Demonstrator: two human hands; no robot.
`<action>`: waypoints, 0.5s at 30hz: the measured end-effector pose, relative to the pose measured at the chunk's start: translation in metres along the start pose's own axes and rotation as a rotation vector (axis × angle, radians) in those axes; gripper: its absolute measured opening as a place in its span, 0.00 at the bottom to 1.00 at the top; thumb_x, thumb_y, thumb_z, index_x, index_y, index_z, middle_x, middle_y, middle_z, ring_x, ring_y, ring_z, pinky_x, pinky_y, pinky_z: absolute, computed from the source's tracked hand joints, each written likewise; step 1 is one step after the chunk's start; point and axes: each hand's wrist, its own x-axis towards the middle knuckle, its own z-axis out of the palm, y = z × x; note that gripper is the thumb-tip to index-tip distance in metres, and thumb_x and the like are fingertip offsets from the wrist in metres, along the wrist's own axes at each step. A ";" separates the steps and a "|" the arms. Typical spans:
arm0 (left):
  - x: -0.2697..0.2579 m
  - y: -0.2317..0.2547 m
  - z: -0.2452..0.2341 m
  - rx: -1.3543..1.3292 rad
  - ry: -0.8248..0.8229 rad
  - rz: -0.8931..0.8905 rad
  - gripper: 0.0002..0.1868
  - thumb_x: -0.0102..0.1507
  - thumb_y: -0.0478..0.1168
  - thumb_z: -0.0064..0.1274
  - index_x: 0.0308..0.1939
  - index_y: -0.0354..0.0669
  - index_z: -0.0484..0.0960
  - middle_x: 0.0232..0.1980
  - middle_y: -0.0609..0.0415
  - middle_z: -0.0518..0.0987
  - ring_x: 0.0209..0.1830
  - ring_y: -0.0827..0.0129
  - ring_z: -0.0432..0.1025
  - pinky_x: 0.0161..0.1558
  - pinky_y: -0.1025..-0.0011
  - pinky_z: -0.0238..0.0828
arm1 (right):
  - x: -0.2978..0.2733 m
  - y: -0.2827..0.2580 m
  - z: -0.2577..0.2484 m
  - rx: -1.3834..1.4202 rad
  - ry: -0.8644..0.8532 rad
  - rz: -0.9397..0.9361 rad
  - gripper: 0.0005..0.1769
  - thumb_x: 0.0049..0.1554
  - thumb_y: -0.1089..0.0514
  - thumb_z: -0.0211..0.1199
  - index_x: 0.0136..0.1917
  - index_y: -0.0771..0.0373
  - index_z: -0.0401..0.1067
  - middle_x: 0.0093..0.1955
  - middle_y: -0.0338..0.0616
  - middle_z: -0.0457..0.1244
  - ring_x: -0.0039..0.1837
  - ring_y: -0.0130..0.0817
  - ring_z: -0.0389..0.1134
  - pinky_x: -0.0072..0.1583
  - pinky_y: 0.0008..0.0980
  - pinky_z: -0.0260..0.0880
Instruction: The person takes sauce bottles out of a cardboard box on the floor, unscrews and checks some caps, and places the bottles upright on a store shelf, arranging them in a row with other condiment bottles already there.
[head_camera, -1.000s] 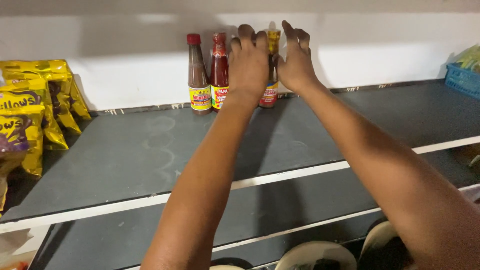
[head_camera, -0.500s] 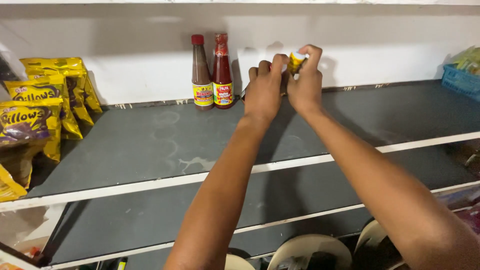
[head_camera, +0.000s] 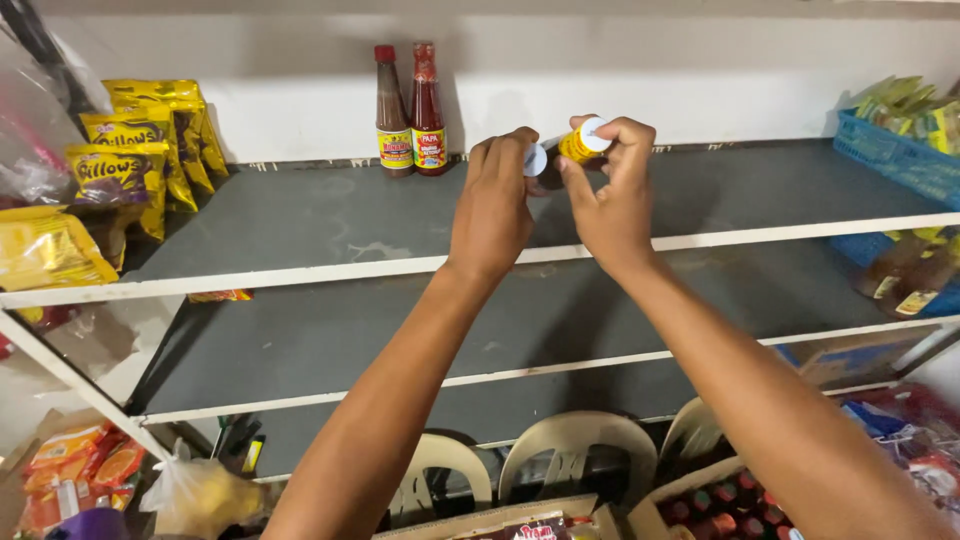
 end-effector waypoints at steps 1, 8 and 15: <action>-0.003 0.021 -0.011 -0.021 0.016 0.000 0.30 0.57 0.22 0.56 0.62 0.38 0.70 0.59 0.46 0.76 0.61 0.46 0.68 0.58 0.56 0.69 | -0.003 -0.016 -0.010 -0.002 0.002 -0.026 0.27 0.65 0.76 0.63 0.66 0.62 0.50 0.69 0.57 0.64 0.66 0.35 0.69 0.66 0.33 0.72; -0.049 0.173 -0.078 -0.171 -0.043 -0.024 0.28 0.58 0.21 0.53 0.62 0.37 0.69 0.55 0.42 0.75 0.55 0.43 0.69 0.56 0.53 0.68 | -0.057 -0.139 -0.095 0.020 -0.042 -0.060 0.30 0.62 0.79 0.61 0.68 0.62 0.50 0.70 0.61 0.62 0.69 0.40 0.68 0.71 0.36 0.70; -0.145 0.314 -0.117 -0.315 -0.198 -0.205 0.27 0.58 0.21 0.52 0.62 0.35 0.70 0.50 0.39 0.74 0.50 0.44 0.69 0.52 0.55 0.68 | -0.183 -0.237 -0.177 0.090 -0.120 0.092 0.32 0.56 0.78 0.62 0.66 0.61 0.50 0.68 0.63 0.63 0.67 0.41 0.68 0.68 0.36 0.70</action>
